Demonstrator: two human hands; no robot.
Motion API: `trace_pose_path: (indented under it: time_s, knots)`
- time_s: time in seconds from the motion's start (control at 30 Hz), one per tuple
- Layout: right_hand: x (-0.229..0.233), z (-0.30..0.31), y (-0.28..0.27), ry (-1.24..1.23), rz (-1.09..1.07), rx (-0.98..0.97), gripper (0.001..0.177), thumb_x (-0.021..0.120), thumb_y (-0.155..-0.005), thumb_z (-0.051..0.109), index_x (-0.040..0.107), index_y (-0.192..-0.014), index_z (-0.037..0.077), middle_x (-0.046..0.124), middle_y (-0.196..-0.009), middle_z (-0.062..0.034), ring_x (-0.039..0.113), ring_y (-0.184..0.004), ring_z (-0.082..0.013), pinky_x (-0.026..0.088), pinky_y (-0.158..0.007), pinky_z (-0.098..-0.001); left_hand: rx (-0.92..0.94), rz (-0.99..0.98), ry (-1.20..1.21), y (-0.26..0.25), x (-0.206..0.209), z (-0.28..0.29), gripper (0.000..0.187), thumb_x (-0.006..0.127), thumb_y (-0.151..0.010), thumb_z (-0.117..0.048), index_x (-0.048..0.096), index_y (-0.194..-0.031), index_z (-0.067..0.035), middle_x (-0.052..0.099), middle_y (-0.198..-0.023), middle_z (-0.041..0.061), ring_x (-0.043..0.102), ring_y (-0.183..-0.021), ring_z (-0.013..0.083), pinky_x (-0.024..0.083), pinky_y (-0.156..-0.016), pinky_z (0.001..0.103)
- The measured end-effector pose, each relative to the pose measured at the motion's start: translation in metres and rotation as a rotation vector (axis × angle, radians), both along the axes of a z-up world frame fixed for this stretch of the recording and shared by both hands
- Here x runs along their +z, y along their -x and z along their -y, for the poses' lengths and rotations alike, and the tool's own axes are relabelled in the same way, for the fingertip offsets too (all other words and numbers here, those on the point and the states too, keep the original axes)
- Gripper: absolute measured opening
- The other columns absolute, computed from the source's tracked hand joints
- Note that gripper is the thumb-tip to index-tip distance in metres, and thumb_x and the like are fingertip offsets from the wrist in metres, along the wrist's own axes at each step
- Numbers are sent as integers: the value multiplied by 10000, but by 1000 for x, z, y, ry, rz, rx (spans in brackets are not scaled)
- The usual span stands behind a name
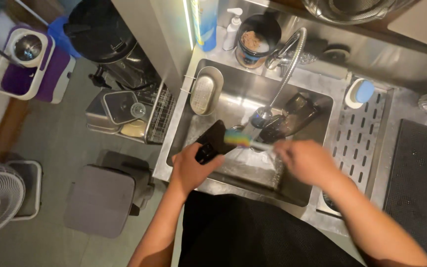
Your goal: Cleaning a kitchen knife and juicer parts in a sink using a brush.
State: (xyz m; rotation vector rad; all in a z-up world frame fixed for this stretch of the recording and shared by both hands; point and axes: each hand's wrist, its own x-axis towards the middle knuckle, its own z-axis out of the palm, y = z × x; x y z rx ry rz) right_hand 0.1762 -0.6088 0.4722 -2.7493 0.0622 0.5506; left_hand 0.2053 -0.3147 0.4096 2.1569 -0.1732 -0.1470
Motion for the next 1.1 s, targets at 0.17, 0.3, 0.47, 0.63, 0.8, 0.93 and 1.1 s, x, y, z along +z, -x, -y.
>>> trace_pose_path:
  time_s: [0.17, 0.3, 0.47, 0.63, 0.8, 0.93, 1.1]
  knots:
    - [-46, -41, 16, 90, -71, 32, 300, 561, -961, 407, 750, -1165, 293, 751, -1019, -101, 703, -926, -364, 564, -794, -501, -53, 354, -54, 22, -62, 5, 449, 913, -623, -399, 661, -774, -60, 669, -770, 93, 649, -784, 326, 444, -773, 460]
    - [-35, -59, 8, 30, -117, 101, 292, 553, -977, 396, 771, -1121, 267, 770, -1006, -87, 716, -958, -336, 570, -828, -481, -54, 355, -40, 35, -88, 14, 421, 942, -647, -345, 641, -756, -72, 644, -736, 77, 620, -777, 307, 421, -795, 435]
    - [-30, -53, -11, 70, -74, -3, 290, 570, -948, 367, 772, -1136, 277, 761, -1020, -102, 710, -964, -348, 564, -839, -492, -69, 391, -91, 36, -93, 13, 392, 936, -642, -319, 649, -771, -84, 659, -753, 68, 622, -782, 301, 411, -809, 456]
    - [-55, -49, -7, 124, -111, 1, 284, 588, -947, 361, 779, -1133, 263, 753, -1041, -116, 700, -982, -358, 557, -857, -492, -38, 393, -120, 36, -98, 16, 378, 930, -636, -298, 649, -770, -84, 661, -748, 59, 628, -788, 301, 407, -802, 459]
    - [-63, -50, -19, -99, -126, 30, 287, 626, -925, 389, 802, -1069, 214, 775, -941, -151, 739, -926, -355, 579, -844, -477, -91, 369, -68, 31, -104, 16, 395, 934, -650, -318, 656, -806, -85, 663, -786, 57, 625, -826, 300, 392, -791, 449]
    - [-78, -65, -23, 10, -70, -23, 264, 599, -930, 338, 803, -1050, 219, 761, -947, -157, 721, -925, -384, 571, -829, -497, -103, 429, -71, 29, -99, 18, 375, 927, -648, -307, 662, -816, -102, 658, -783, 39, 619, -829, 281, 387, -823, 442]
    - [-108, -79, -25, 104, -75, 132, 236, 592, -880, 230, 786, -1013, 207, 735, -940, -155, 717, -906, -385, 572, -772, -502, -93, 485, -64, 29, -110, 24, 340, 906, -677, -295, 619, -776, -143, 609, -747, 6, 597, -808, 246, 378, -852, 425]
